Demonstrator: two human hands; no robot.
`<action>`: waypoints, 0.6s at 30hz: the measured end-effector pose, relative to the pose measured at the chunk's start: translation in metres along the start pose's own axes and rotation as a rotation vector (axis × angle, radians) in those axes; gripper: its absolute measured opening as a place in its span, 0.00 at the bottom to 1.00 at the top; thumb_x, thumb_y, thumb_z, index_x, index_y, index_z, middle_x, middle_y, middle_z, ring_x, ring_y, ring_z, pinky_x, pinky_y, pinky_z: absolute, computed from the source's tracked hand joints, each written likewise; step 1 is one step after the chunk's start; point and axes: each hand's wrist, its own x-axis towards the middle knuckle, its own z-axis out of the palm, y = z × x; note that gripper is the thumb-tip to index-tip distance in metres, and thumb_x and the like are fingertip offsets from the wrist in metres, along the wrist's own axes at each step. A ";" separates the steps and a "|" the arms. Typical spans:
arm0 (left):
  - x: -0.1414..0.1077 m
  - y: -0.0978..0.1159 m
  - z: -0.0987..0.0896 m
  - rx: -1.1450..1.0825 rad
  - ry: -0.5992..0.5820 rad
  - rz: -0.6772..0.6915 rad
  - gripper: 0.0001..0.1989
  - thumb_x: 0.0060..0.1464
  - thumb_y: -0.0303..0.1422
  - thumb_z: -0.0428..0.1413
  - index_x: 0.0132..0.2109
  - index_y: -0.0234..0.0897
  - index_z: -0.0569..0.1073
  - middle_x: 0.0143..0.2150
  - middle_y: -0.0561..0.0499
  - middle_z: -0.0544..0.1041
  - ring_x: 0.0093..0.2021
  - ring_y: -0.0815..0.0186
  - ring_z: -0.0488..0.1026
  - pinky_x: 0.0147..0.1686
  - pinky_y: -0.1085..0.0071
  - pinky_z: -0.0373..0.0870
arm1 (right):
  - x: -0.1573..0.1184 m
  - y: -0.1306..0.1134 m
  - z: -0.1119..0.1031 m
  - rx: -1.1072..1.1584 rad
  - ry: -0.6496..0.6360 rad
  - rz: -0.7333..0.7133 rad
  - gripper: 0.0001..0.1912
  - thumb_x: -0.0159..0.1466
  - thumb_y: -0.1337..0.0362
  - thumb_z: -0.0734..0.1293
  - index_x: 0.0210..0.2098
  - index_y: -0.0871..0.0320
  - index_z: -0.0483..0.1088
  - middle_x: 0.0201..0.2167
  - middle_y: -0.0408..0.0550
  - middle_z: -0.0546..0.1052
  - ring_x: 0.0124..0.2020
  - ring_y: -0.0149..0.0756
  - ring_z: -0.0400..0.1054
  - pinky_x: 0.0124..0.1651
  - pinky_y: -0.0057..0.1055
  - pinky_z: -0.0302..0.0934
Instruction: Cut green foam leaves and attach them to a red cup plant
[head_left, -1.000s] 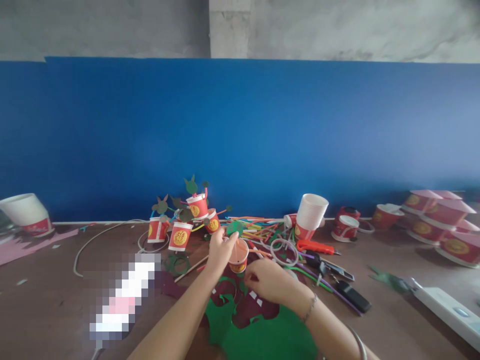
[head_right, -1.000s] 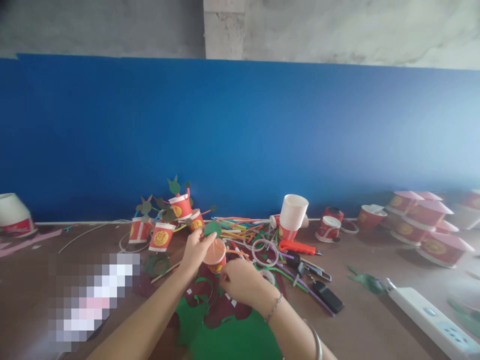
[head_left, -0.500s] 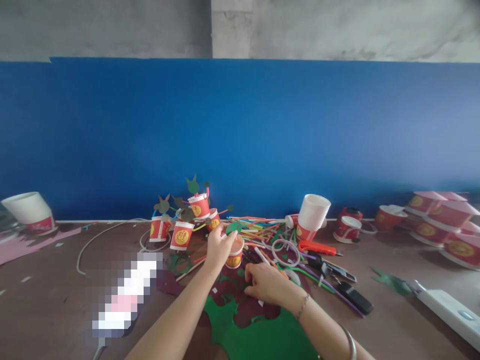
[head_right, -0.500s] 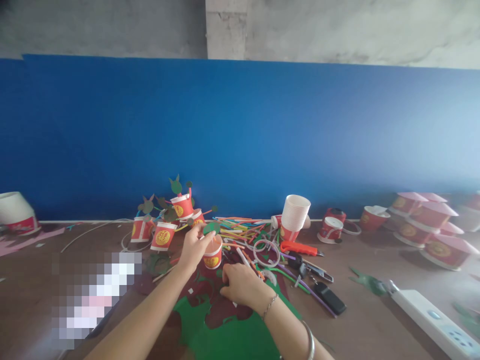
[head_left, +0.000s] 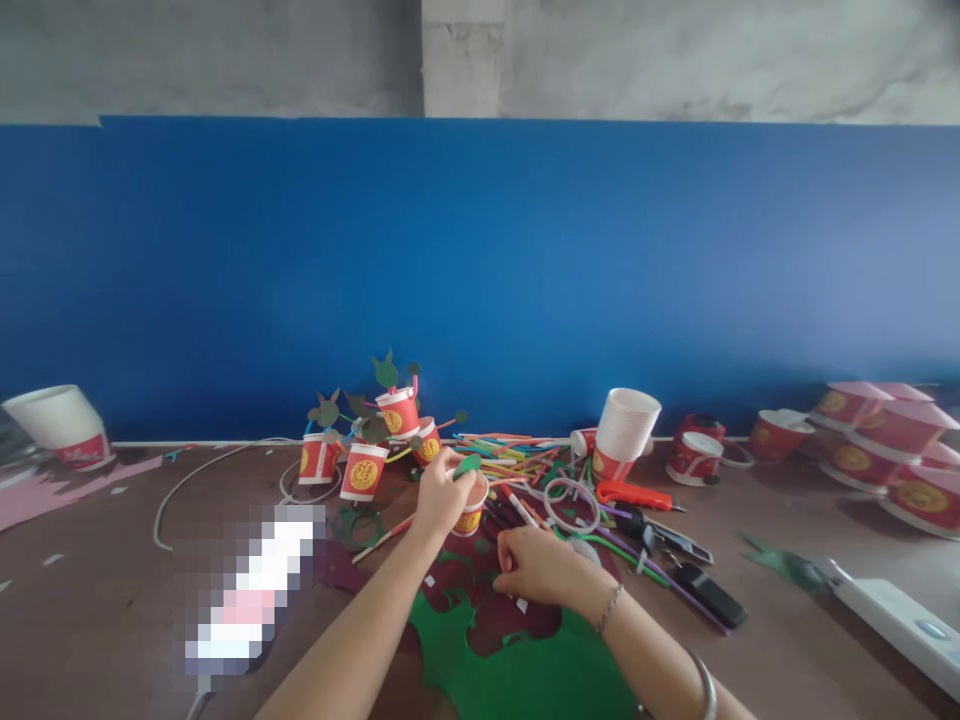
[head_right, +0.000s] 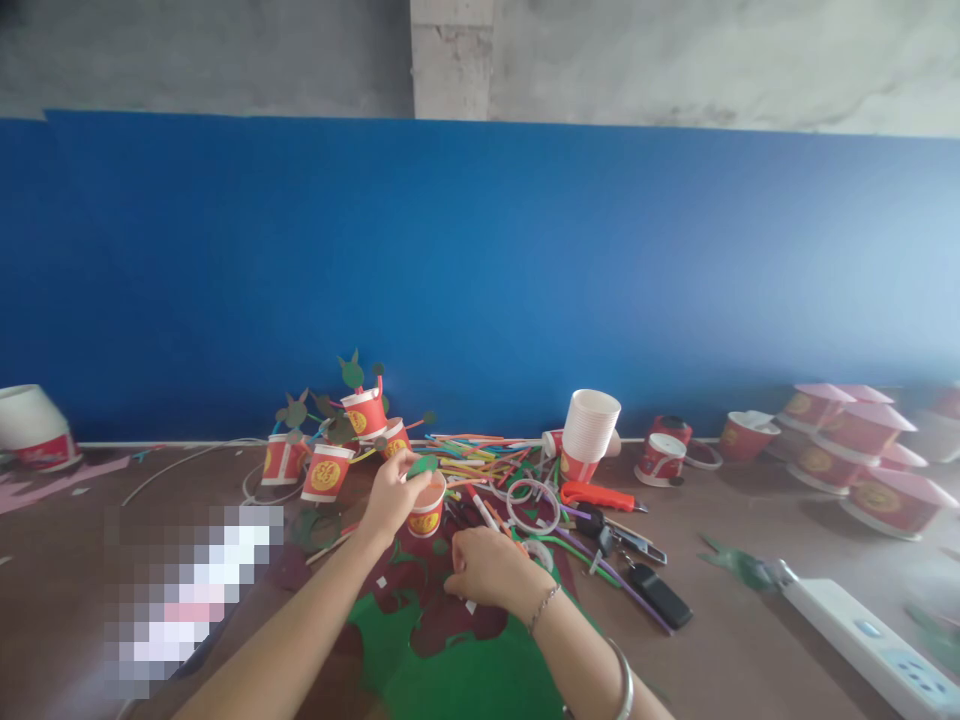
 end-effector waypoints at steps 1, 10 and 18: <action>0.001 0.000 0.000 -0.042 0.002 -0.045 0.02 0.38 0.29 0.56 0.26 0.37 0.70 0.25 0.54 0.72 0.30 0.65 0.70 0.34 0.72 0.62 | 0.000 0.001 0.000 -0.004 -0.005 0.000 0.05 0.48 0.64 0.67 0.27 0.56 0.71 0.28 0.45 0.75 0.30 0.36 0.67 0.27 0.26 0.49; 0.007 -0.005 -0.008 -0.179 -0.122 -0.235 0.12 0.38 0.37 0.62 0.27 0.32 0.72 0.21 0.53 0.71 0.23 0.69 0.67 0.26 0.74 0.60 | 0.004 0.007 0.005 0.015 -0.010 -0.012 0.05 0.49 0.63 0.67 0.26 0.56 0.72 0.28 0.45 0.77 0.29 0.36 0.69 0.26 0.26 0.52; 0.007 -0.018 -0.006 0.110 -0.027 -0.063 0.21 0.45 0.41 0.56 0.19 0.39 0.53 0.16 0.61 0.50 0.18 0.75 0.51 0.19 0.76 0.47 | -0.003 0.004 -0.005 0.027 -0.066 -0.018 0.08 0.50 0.64 0.66 0.31 0.57 0.73 0.31 0.47 0.77 0.32 0.36 0.69 0.28 0.26 0.52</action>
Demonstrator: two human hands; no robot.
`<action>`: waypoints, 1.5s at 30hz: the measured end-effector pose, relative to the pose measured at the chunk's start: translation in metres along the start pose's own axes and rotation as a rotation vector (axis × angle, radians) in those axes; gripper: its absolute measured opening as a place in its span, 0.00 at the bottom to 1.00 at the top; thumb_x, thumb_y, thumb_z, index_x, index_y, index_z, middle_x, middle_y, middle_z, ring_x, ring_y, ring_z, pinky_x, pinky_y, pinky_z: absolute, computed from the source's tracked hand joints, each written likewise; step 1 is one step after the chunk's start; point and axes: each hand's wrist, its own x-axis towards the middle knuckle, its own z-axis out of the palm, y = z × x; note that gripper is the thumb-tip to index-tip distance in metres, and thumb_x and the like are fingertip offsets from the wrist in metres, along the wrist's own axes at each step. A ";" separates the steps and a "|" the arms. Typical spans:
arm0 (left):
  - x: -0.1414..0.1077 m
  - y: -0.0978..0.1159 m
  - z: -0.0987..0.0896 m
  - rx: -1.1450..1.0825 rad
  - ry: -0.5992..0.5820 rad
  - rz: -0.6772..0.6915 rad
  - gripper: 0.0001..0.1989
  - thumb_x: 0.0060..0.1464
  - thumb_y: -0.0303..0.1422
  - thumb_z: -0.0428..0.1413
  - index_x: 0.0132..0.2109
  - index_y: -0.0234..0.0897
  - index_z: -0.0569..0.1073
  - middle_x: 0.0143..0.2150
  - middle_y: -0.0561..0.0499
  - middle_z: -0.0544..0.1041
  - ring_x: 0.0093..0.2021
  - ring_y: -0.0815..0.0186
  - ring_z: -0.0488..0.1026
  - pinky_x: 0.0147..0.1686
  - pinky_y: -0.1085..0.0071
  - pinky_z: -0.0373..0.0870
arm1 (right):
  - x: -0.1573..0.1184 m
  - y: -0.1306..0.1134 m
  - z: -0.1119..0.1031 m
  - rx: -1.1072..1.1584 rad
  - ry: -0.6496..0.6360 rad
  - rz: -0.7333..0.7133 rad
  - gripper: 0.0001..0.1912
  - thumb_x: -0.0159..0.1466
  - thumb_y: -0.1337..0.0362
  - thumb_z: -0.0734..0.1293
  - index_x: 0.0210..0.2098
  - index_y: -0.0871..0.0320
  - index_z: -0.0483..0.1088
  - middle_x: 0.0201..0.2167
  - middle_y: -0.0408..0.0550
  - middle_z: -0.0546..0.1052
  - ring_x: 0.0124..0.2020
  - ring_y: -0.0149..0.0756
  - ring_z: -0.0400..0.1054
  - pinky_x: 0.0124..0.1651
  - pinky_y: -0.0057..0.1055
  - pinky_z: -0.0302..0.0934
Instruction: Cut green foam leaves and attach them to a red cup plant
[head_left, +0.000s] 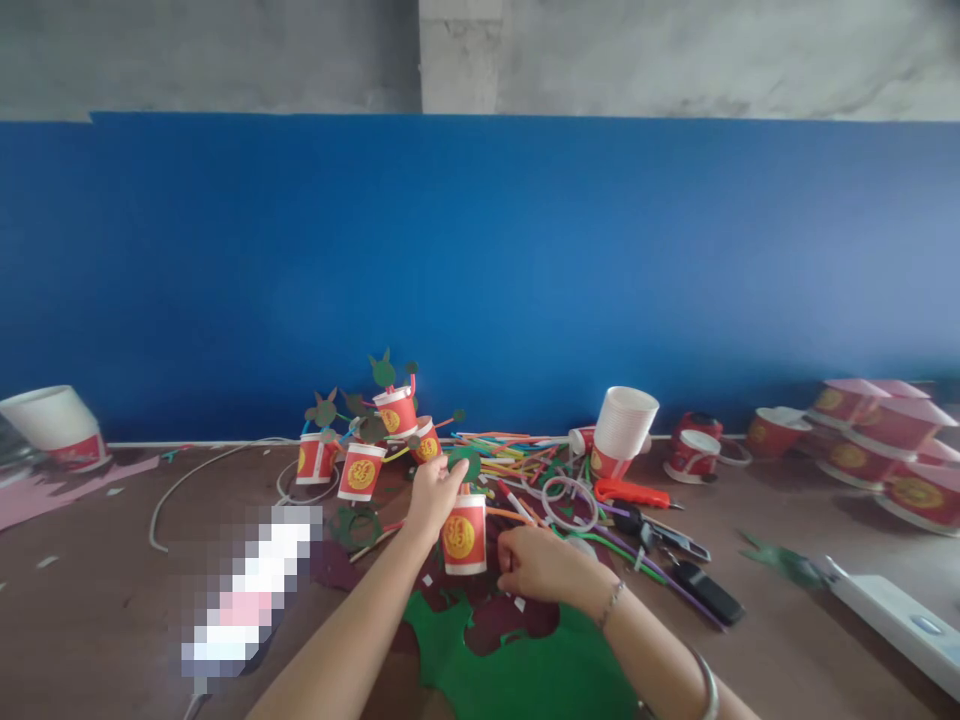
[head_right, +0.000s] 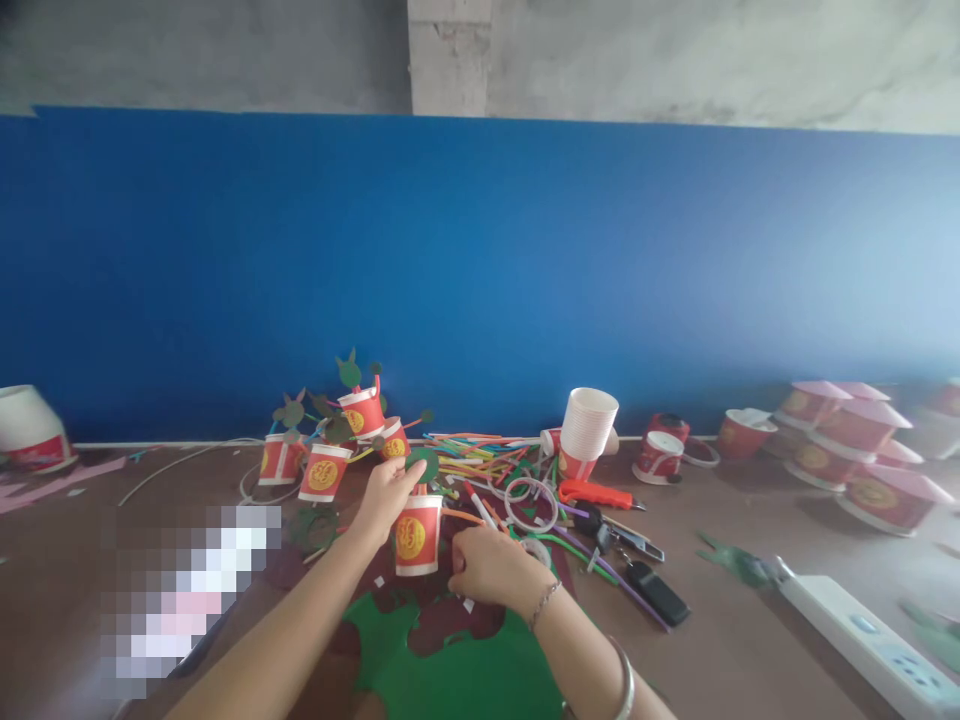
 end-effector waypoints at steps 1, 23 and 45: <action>0.001 0.000 -0.001 0.048 0.024 0.040 0.21 0.46 0.42 0.55 0.19 0.39 0.52 0.16 0.61 0.49 0.18 0.74 0.51 0.19 0.76 0.47 | 0.000 -0.001 -0.001 0.009 -0.007 0.004 0.08 0.50 0.65 0.66 0.31 0.57 0.73 0.30 0.46 0.76 0.31 0.35 0.68 0.27 0.25 0.51; -0.003 0.004 0.002 0.137 0.058 0.233 0.09 0.51 0.35 0.50 0.29 0.35 0.70 0.30 0.50 0.74 0.33 0.65 0.70 0.36 0.70 0.67 | 0.002 -0.025 0.001 0.041 0.393 -0.078 0.12 0.56 0.67 0.61 0.40 0.57 0.67 0.26 0.43 0.74 0.28 0.34 0.67 0.29 0.27 0.49; -0.007 0.023 -0.008 0.512 0.026 0.545 0.05 0.49 0.27 0.54 0.27 0.37 0.71 0.33 0.49 0.76 0.38 0.60 0.70 0.40 0.65 0.63 | 0.012 -0.018 0.012 -0.027 0.458 -0.220 0.11 0.62 0.71 0.55 0.38 0.58 0.67 0.35 0.48 0.75 0.38 0.35 0.68 0.37 0.27 0.54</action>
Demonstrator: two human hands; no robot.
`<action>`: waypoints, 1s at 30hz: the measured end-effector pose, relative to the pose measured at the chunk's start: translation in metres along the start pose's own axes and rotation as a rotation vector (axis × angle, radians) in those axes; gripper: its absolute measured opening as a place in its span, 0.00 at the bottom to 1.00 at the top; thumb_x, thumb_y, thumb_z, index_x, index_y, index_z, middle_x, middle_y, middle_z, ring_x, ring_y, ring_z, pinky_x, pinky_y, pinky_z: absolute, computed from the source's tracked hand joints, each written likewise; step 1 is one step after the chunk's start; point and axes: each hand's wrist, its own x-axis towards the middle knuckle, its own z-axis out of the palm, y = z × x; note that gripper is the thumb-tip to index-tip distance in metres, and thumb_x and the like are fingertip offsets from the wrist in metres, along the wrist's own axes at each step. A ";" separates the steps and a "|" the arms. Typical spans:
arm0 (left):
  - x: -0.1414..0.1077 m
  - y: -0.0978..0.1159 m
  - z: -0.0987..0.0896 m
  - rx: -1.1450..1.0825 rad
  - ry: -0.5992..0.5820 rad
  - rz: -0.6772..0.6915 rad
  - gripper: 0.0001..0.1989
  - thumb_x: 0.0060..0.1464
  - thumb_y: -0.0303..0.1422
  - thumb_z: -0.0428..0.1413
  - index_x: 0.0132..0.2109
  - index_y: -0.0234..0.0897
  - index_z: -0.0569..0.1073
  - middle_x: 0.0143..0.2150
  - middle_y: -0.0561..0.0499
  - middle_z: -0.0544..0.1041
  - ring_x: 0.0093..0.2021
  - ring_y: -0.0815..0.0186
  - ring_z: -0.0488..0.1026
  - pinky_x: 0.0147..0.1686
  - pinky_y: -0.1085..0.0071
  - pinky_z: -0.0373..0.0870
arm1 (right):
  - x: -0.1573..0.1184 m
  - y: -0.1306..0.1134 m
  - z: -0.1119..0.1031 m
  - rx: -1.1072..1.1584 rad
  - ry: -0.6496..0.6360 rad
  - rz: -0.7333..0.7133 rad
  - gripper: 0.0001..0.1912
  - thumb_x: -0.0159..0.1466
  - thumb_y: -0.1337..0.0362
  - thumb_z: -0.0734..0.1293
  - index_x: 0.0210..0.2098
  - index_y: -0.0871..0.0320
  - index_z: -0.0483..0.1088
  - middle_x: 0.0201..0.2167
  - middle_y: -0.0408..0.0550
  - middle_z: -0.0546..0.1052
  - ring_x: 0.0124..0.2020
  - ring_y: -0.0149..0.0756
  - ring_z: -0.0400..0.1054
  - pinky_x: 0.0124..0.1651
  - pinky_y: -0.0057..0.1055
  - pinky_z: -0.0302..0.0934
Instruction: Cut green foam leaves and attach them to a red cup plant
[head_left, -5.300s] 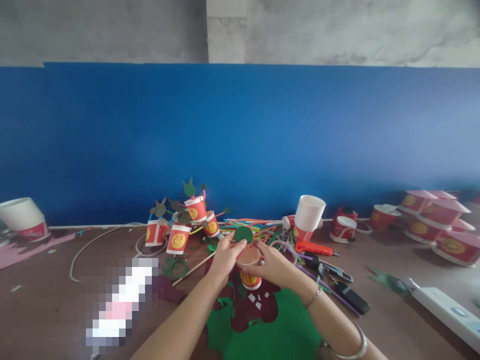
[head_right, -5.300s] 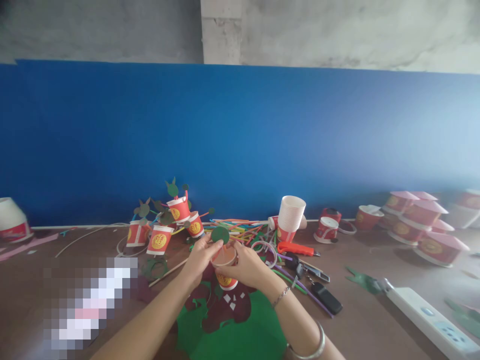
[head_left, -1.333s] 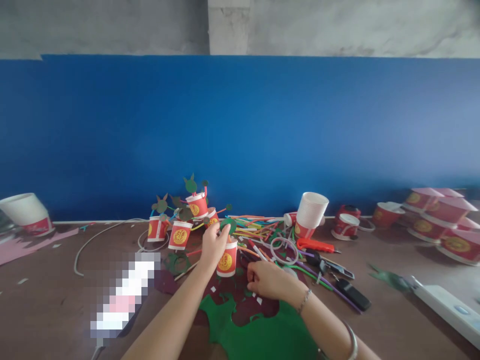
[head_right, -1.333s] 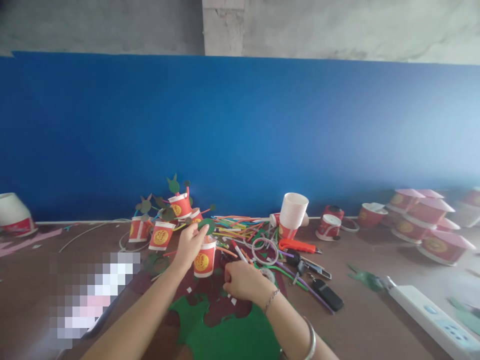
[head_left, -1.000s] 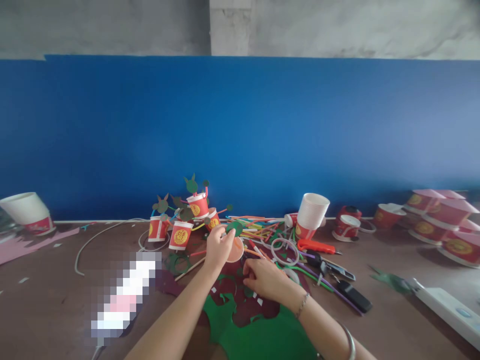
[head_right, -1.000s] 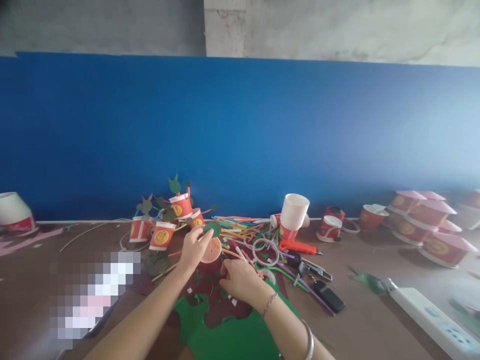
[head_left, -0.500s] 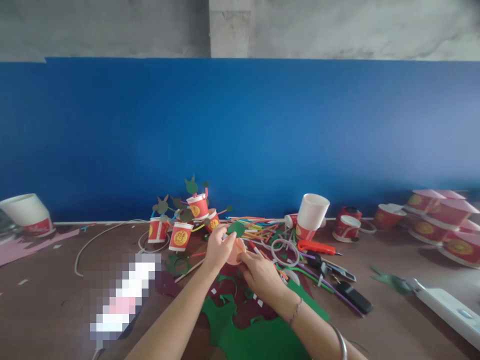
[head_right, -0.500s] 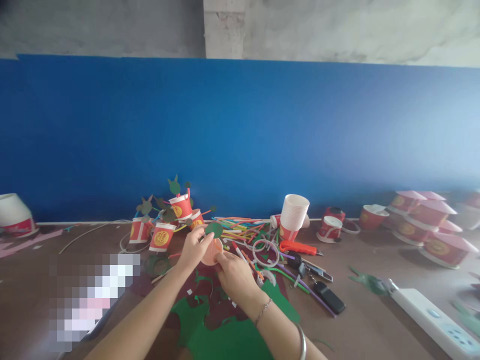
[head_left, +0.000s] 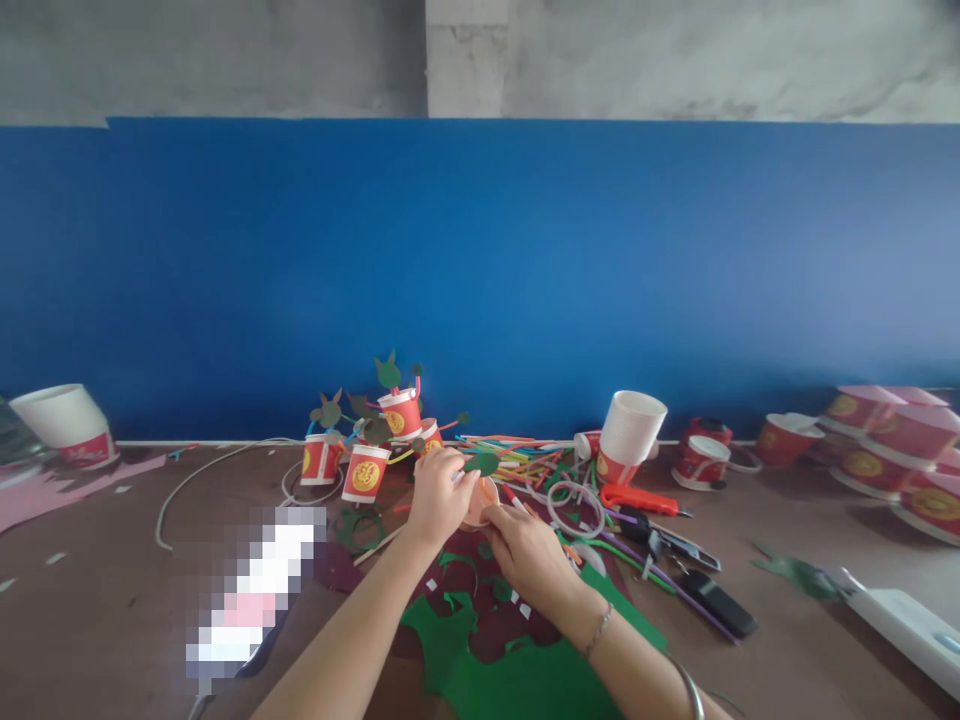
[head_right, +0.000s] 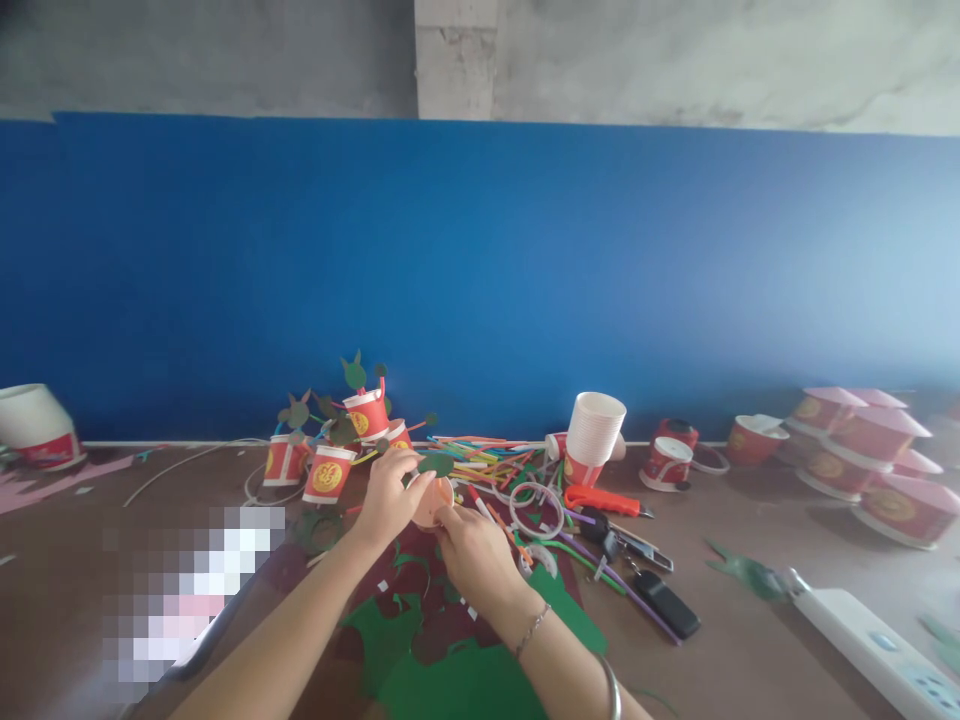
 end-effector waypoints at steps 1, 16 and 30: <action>-0.001 0.000 0.000 0.015 0.001 -0.004 0.04 0.49 0.27 0.55 0.28 0.37 0.72 0.33 0.49 0.76 0.39 0.60 0.70 0.41 0.64 0.62 | 0.000 0.001 0.000 0.002 0.001 0.002 0.11 0.62 0.71 0.55 0.38 0.58 0.67 0.35 0.48 0.75 0.38 0.35 0.68 0.37 0.27 0.54; 0.001 -0.006 0.000 0.008 -0.135 -0.179 0.03 0.47 0.29 0.56 0.27 0.36 0.72 0.29 0.49 0.75 0.35 0.61 0.71 0.37 0.67 0.63 | -0.002 -0.001 -0.001 0.037 0.064 0.032 0.10 0.64 0.68 0.54 0.38 0.57 0.67 0.30 0.46 0.75 0.32 0.34 0.68 0.32 0.26 0.52; 0.007 -0.023 -0.011 -0.428 -0.306 -0.456 0.04 0.41 0.31 0.58 0.25 0.34 0.75 0.23 0.50 0.76 0.27 0.62 0.72 0.28 0.70 0.66 | -0.001 -0.007 -0.003 0.028 0.060 0.082 0.11 0.64 0.66 0.55 0.38 0.58 0.67 0.31 0.48 0.77 0.32 0.36 0.71 0.31 0.26 0.53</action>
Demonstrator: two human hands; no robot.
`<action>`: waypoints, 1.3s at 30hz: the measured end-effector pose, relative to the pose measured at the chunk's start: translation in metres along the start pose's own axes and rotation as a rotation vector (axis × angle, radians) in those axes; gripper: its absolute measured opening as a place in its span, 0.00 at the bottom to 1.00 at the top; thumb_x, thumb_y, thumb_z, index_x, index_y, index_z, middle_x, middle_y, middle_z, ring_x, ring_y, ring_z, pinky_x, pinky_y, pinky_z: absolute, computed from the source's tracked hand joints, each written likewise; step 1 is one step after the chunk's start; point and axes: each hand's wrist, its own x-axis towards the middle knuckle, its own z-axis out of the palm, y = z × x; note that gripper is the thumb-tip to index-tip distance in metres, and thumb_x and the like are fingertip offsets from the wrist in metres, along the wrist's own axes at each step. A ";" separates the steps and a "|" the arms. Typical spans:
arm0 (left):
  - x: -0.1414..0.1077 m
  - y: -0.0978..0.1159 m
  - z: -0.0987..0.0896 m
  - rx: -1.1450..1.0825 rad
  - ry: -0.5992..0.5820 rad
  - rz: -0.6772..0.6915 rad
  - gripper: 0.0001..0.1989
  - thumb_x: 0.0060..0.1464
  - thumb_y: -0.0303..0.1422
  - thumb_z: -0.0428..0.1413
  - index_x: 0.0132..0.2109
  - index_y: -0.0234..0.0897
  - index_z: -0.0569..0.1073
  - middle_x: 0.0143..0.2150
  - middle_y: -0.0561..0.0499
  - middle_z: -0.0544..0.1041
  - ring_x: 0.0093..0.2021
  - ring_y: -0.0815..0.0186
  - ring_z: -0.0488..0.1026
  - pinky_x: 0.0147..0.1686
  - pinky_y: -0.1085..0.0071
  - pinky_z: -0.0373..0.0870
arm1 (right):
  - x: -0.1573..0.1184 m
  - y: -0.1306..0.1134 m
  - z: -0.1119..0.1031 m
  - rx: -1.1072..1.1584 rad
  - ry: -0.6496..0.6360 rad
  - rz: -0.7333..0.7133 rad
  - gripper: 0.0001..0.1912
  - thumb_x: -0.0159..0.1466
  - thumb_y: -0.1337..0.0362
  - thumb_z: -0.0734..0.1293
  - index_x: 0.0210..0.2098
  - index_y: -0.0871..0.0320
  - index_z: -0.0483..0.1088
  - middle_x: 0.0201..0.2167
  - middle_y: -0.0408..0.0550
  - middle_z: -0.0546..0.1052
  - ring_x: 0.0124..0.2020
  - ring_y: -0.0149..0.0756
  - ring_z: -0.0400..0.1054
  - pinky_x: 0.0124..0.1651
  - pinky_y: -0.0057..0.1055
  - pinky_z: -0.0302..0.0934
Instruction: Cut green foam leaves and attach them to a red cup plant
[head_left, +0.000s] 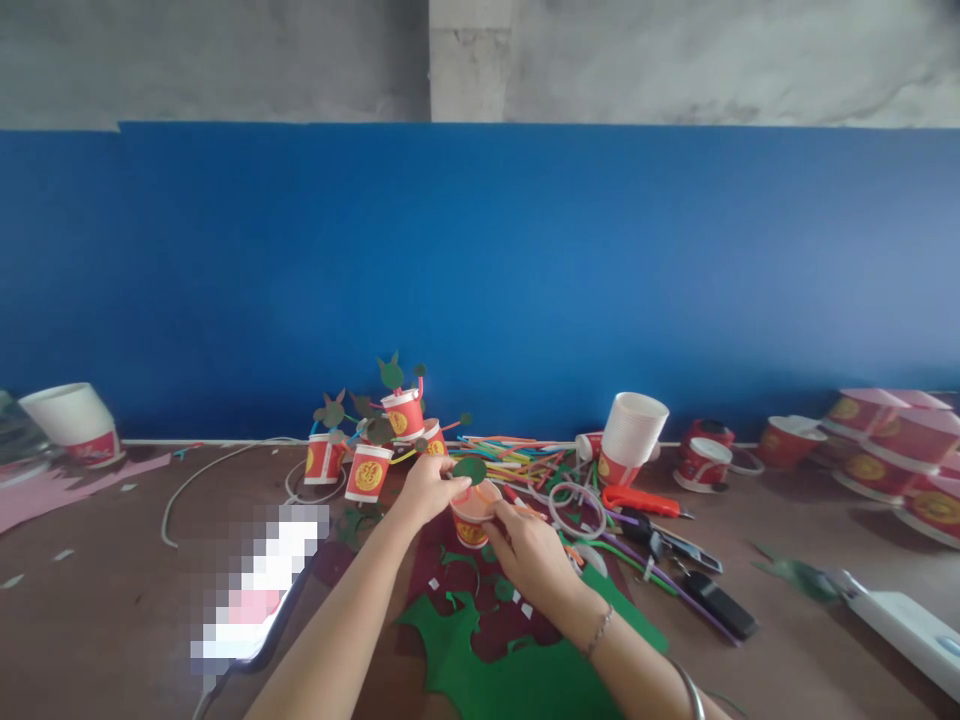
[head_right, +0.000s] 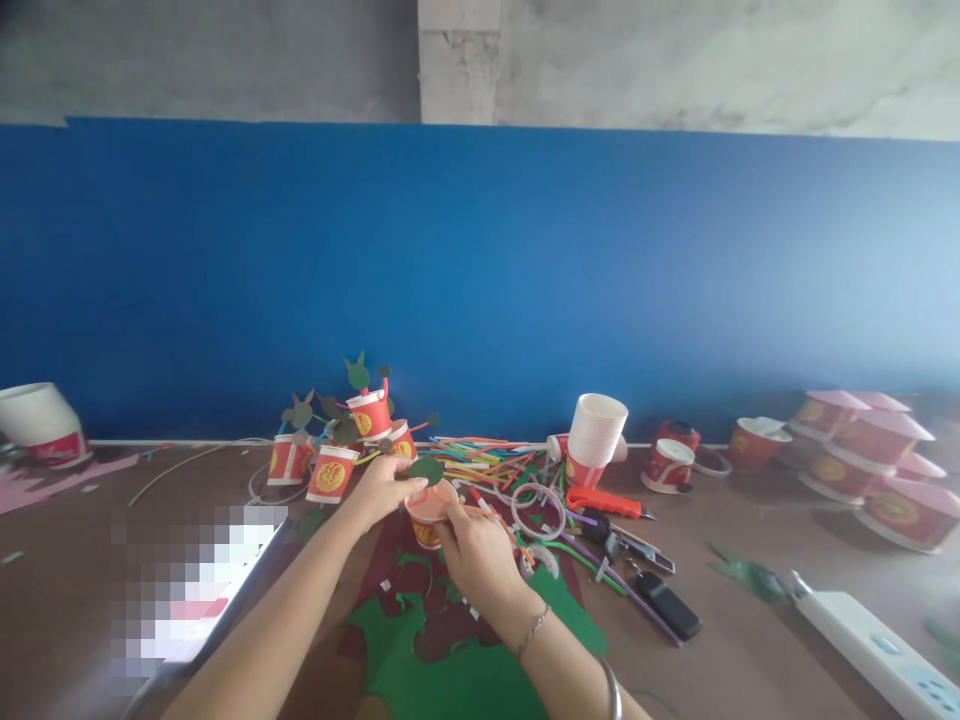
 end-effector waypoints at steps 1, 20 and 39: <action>0.000 0.000 0.000 0.016 0.023 0.005 0.04 0.40 0.31 0.59 0.25 0.34 0.75 0.22 0.51 0.75 0.27 0.62 0.72 0.28 0.71 0.66 | 0.000 0.000 0.000 0.000 0.001 0.000 0.11 0.64 0.66 0.55 0.38 0.58 0.67 0.31 0.48 0.77 0.32 0.36 0.70 0.31 0.26 0.53; -0.001 0.003 0.000 0.194 0.033 0.095 0.04 0.43 0.31 0.55 0.25 0.35 0.70 0.22 0.55 0.71 0.26 0.66 0.68 0.25 0.74 0.59 | 0.000 0.011 0.010 0.058 0.065 -0.004 0.26 0.60 0.69 0.56 0.58 0.59 0.54 0.20 0.41 0.74 0.23 0.35 0.68 0.27 0.27 0.53; 0.001 -0.006 0.010 -0.128 -0.199 0.186 0.10 0.50 0.30 0.53 0.39 0.34 0.75 0.39 0.47 0.78 0.42 0.60 0.73 0.44 0.68 0.66 | 0.012 0.034 0.006 0.284 0.095 0.091 0.16 0.63 0.68 0.53 0.41 0.60 0.70 0.32 0.50 0.78 0.33 0.37 0.71 0.36 0.28 0.60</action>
